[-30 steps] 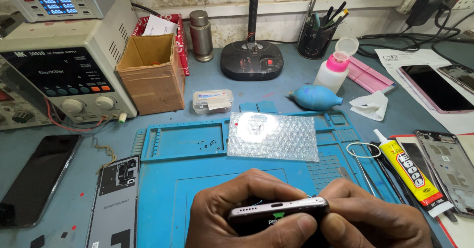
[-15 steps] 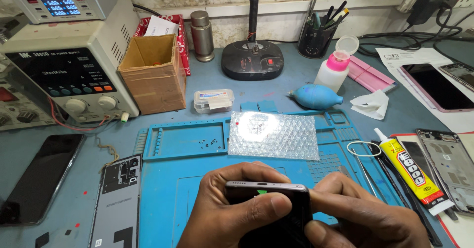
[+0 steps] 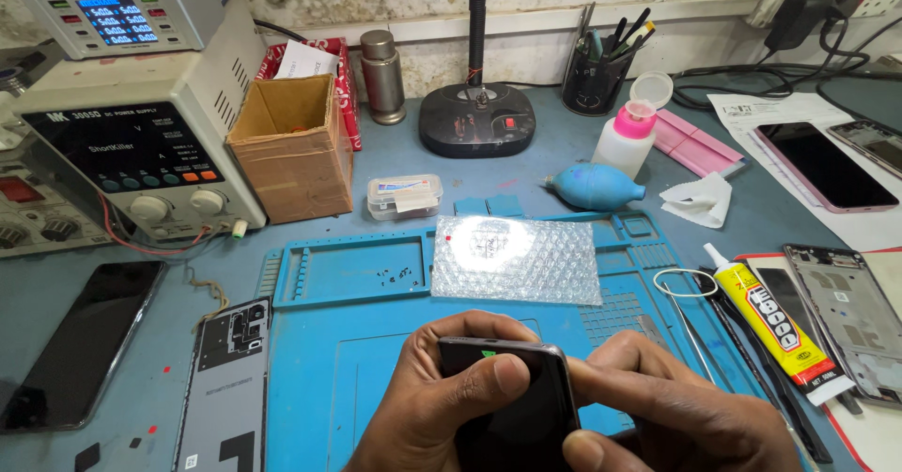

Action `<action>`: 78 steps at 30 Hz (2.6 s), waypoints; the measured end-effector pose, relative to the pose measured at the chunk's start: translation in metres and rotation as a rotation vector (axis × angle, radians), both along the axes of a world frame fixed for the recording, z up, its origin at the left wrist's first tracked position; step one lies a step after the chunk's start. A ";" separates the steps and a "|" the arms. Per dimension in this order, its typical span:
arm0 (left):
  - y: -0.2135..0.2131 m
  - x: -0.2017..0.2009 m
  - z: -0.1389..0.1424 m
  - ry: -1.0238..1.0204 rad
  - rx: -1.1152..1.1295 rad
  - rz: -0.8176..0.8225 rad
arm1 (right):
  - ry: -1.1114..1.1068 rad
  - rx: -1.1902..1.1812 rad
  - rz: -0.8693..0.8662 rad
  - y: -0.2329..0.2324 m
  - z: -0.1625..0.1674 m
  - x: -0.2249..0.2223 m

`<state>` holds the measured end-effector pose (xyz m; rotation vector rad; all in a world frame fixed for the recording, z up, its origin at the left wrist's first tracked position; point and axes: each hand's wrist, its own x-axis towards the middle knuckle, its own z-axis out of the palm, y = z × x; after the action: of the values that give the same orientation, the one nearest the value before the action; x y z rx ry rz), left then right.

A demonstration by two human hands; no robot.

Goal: The person reassembles a disassembled smartphone at a repair bench, pressing the frame and screen together by hand, then powers the phone on and wipes the screen and edges with a tissue while the device boots and runs a touch test.

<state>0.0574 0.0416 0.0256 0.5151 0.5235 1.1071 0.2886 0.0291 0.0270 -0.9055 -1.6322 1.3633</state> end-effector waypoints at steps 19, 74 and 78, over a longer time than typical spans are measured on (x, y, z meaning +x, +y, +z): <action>0.002 -0.001 -0.003 -0.046 0.017 -0.006 | 0.095 0.019 -0.024 -0.001 -0.001 -0.010; -0.023 -0.013 0.010 1.710 0.725 -0.341 | -1.042 0.026 -0.741 0.096 -0.032 0.152; -0.023 -0.016 0.007 1.705 0.748 -0.342 | -1.064 0.125 -0.743 0.095 -0.034 0.153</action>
<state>0.0415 0.0186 0.0326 2.1522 1.3869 0.2359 0.4415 0.1242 -0.0067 -2.0933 -1.7282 0.2071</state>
